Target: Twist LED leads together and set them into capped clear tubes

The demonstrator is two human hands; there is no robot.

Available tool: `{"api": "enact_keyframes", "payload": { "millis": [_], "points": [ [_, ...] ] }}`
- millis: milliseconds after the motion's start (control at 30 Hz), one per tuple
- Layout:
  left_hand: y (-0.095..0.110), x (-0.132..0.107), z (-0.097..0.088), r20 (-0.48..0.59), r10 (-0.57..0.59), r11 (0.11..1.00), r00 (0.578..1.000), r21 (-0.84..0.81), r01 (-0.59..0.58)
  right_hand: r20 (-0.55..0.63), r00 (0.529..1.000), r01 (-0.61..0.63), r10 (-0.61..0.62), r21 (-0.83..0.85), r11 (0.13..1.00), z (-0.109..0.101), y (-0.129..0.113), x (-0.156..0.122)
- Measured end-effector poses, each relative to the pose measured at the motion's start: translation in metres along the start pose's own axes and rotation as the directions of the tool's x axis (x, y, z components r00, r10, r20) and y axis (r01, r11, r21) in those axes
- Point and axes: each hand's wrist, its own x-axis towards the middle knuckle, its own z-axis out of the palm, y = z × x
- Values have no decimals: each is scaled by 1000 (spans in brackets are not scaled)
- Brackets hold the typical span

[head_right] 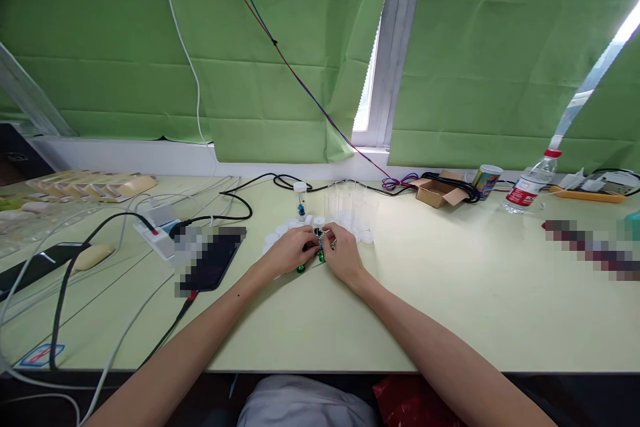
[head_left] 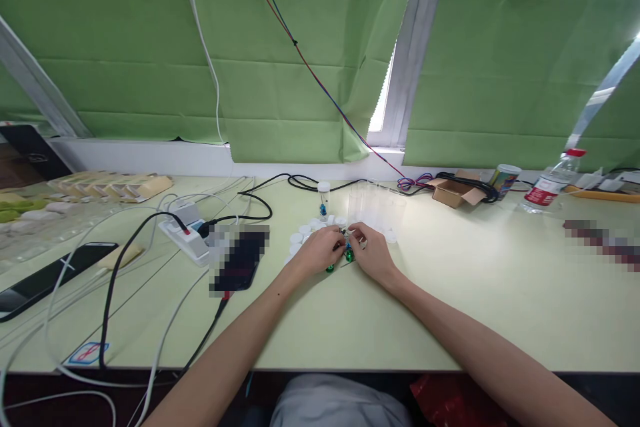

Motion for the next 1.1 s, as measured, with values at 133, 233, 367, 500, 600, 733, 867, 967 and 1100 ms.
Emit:
{"api": "enact_keyframes", "payload": {
  "millis": [133,233,367,500,600,733,867,967,1100],
  "points": [
    [-1,1,0,0,-29,1000,1000,-3,29,9,1000,7,-7,-20,1000,0,1,1],
    [-1,1,-1,-9,-44,999,999,8,44,15,1000,12,-11,-37,999,1,2,1],
    [-1,1,-3,-24,-69,997,997,24,70,28,999,28,-27,-35,999,1,4,0],
    [1,1,-4,-41,-104,994,994,28,105,36,999,23,-22,-21,1000,2,5,0],
    [2,1,-4,-66,-118,993,991,19,120,37,999,20,-19,-23,1000,1,5,0],
    [1,1,-4,-74,-121,992,990,14,122,61,998,5,-1,-65,998,1,6,0],
    [0,0,-4,-45,-112,993,993,16,113,101,994,-18,28,-99,995,0,8,0],
    [0,0,-4,-30,-107,994,994,16,107,133,990,-24,40,-122,992,-1,8,0],
    [2,1,-4,-22,-108,994,994,15,108,165,986,-13,36,-141,990,-1,9,1]
  ]
}}
